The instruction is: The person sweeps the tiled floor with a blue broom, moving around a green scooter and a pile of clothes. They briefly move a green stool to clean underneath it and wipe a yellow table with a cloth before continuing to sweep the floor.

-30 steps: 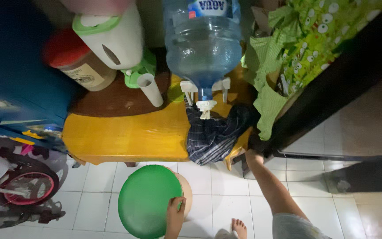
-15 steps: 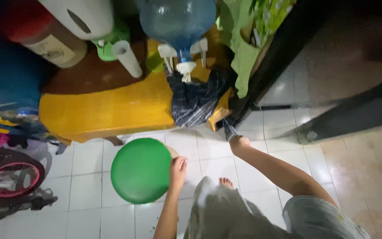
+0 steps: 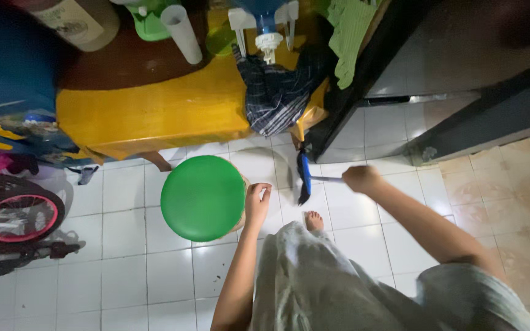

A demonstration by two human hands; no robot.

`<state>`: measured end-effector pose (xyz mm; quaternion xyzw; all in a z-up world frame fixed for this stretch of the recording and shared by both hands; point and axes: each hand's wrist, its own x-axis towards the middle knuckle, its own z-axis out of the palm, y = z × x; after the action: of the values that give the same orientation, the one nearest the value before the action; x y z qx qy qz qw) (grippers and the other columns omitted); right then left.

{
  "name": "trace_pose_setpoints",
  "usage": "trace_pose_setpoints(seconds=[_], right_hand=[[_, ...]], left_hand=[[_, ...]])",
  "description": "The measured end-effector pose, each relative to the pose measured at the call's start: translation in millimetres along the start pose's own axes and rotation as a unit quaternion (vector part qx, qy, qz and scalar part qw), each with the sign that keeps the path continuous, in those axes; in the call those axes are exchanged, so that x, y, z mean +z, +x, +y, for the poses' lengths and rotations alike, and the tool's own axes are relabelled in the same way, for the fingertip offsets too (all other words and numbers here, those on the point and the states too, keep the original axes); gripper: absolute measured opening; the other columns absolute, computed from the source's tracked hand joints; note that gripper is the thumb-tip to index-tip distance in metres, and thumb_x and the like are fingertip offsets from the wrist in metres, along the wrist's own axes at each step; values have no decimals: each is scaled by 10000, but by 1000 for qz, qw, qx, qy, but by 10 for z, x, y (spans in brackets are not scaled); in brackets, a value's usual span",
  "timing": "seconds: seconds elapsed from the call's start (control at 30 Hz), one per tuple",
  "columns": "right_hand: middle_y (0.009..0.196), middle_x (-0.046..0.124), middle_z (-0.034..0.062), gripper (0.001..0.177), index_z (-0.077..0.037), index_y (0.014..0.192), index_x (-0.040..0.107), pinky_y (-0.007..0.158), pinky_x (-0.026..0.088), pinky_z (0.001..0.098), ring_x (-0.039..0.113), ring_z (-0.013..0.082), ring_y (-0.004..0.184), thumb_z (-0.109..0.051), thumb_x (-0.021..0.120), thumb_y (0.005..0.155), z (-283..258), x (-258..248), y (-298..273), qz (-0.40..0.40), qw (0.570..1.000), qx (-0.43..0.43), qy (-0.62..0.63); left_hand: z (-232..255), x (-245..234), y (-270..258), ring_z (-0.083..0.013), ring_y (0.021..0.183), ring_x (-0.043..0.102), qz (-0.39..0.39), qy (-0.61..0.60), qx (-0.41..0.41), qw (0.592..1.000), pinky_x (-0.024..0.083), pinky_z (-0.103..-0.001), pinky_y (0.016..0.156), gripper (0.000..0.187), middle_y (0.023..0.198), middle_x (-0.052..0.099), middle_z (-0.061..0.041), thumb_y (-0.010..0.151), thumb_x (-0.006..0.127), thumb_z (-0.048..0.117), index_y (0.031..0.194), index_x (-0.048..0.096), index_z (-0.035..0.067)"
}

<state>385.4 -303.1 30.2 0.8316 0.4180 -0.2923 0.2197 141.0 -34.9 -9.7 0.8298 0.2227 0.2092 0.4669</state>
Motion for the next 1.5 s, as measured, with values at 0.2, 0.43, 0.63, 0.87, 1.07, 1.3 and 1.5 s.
trace_pose_setpoints(seconds=[0.2,0.43,0.63,0.87,1.07,1.3,1.5], right_hand=[[1045,759,116,182,-77,1007,760,796,623,450,748,292,989,-43,642,874,37,-1165,-529,0,999,43,18],[1058,791,105,221,-106,1044,800,682,607,410,767,277,967,-170,605,961,-335,-997,273,108,988,110,-25],[1043,771,124,269,-72,1142,701,632,609,459,770,296,922,-209,512,1008,-1124,-147,1513,184,976,101,64],[1044,764,132,232,-50,1092,712,688,604,415,765,286,944,-145,610,907,-1671,190,1382,105,994,-6,24],[1020,752,190,228,-60,1022,746,827,596,474,741,347,971,-153,623,854,-1156,-218,1248,77,993,-70,54],[975,762,193,271,-90,1098,681,844,586,485,744,364,938,-186,604,857,-1524,-1164,1252,137,985,-93,56],[1067,732,239,294,-62,1170,668,814,582,537,724,422,969,-136,525,923,-2946,-1711,2255,183,970,-102,126]], left_hand=[[-267,-220,-237,-319,1039,635,19,-15,-18,1000,496,-415,921,117,1068,702,-127,939,690,151,1022,716,72],[-426,-558,-485,-324,1018,627,50,10,-59,997,491,-417,884,121,1062,684,-130,952,684,162,1029,715,74],[-547,-807,-705,-311,1013,629,80,-8,-65,995,499,-407,867,141,1087,654,-144,966,671,163,1061,678,59],[-737,-958,-801,-295,978,652,107,-7,-125,986,513,-392,802,123,1061,672,-129,950,669,157,1033,683,67],[-820,-1077,-805,-306,1002,637,138,6,-99,985,507,-393,843,112,1071,676,-133,950,669,124,1035,684,52],[-965,-1369,-745,-285,1004,660,165,-57,-174,969,521,-396,839,151,1085,666,-125,967,629,154,1061,700,61],[-1232,-1621,-780,-290,1103,661,191,-54,-215,956,510,-383,968,217,1160,684,-138,993,633,224,1102,725,61]])
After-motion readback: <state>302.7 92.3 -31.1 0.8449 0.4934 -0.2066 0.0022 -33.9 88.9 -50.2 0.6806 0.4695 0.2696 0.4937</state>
